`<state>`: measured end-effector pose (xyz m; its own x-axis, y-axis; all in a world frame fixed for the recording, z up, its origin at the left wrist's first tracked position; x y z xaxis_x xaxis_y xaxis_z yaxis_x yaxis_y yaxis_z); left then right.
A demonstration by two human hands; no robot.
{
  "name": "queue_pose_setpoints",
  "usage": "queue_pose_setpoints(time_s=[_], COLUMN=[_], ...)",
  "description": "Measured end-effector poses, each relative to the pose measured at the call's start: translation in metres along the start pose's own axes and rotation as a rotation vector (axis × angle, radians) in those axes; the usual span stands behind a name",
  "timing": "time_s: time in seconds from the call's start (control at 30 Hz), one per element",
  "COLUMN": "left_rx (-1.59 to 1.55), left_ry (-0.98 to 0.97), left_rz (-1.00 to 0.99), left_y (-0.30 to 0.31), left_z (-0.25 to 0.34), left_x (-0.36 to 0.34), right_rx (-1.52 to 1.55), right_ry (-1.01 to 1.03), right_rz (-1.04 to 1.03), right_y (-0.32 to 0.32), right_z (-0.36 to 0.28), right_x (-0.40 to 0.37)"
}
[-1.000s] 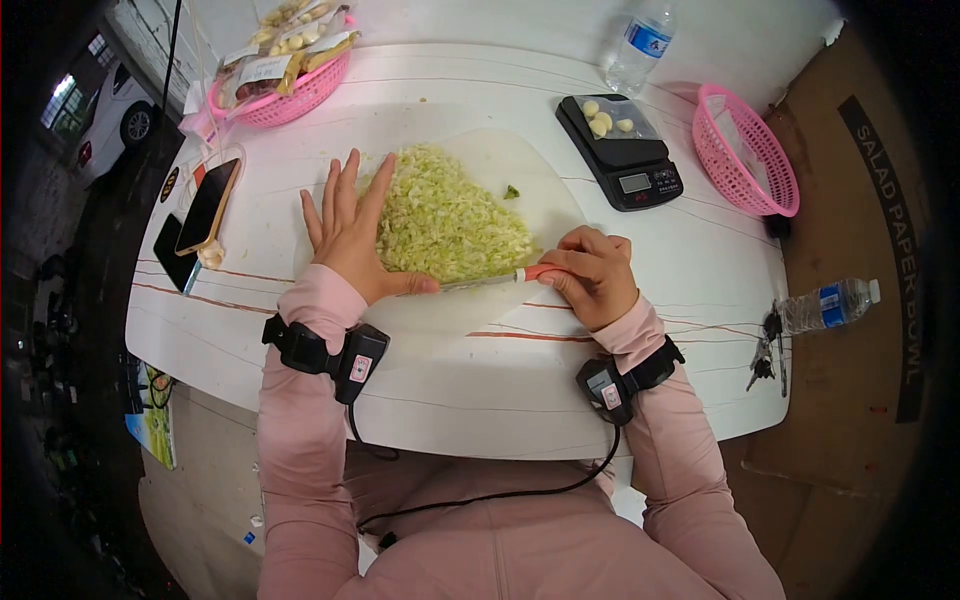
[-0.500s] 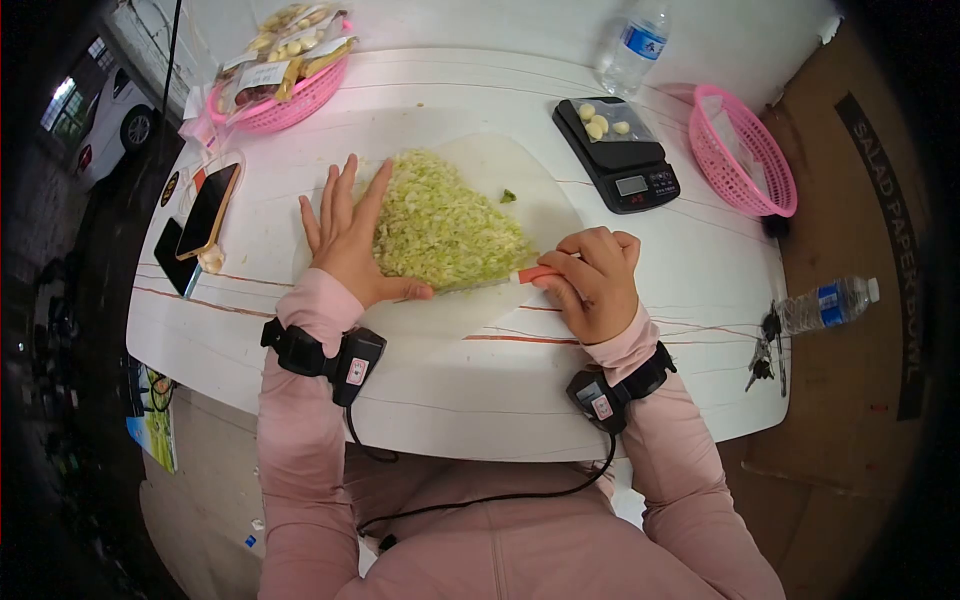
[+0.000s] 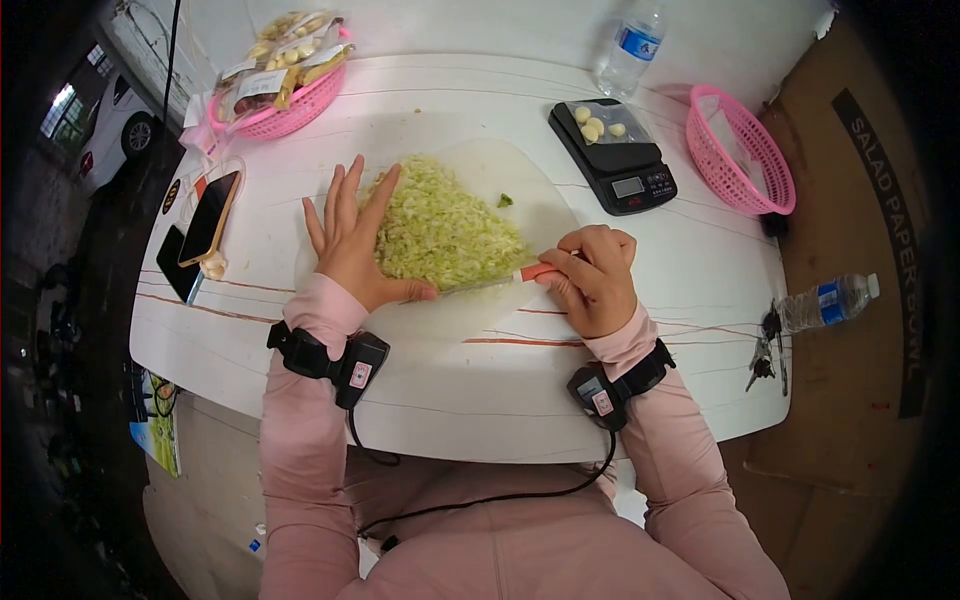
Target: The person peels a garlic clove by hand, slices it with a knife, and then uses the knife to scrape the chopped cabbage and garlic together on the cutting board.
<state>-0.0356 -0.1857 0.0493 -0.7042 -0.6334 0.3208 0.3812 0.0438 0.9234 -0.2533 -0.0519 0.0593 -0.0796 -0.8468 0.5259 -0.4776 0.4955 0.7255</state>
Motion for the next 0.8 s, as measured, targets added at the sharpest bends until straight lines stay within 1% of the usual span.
queue_pose_setpoints(time_s=[0.07, 0.13, 0.33, 0.47, 0.57, 0.63, 0.7, 0.8], left_rx=[-0.014, -0.039, -0.057, -0.071, -0.057, -0.076, -0.101, -0.047], left_ry=[-0.002, 0.006, -0.021, -0.020, -0.006, -0.005, -0.005, 0.002], left_rz=[0.006, 0.010, 0.009, 0.017, -0.009, 0.006, 0.015, -0.014], left_y=[0.000, -0.006, -0.004, -0.004, -0.006, -0.009, -0.008, -0.005], left_z=[0.001, -0.004, -0.001, -0.001, -0.001, -0.004, -0.004, -0.001], left_x=[0.000, 0.000, 0.001, 0.000, 0.000, 0.000, 0.000, 0.000], right_rx=[0.023, 0.090, 0.080, 0.070, 0.075, 0.052, 0.058, 0.058], right_ry=[-0.006, -0.091, -0.035, -0.069, -0.020, -0.056, -0.049, -0.042], right_rz=[0.007, -0.077, -0.013, -0.066, 0.000, -0.046, -0.041, -0.038], right_y=[-0.005, -0.022, -0.006, -0.019, -0.010, -0.018, -0.016, -0.013], right_z=[0.007, 0.024, 0.008, 0.020, 0.011, 0.017, 0.016, 0.012], right_x=[-0.003, -0.004, -0.001, -0.006, -0.003, -0.006, -0.005, -0.004])
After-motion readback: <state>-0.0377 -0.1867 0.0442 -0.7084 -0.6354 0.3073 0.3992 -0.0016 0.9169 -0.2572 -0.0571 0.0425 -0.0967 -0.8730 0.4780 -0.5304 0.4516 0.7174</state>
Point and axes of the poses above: each hand's wrist, its own x-axis towards the middle knuckle, its own y-axis out of the back of the hand, z = x × y, the point moved 7 cm from there along x, towards the middle knuckle, and after that the axes turned 11 degrees about -y, right-handed, at the moved point
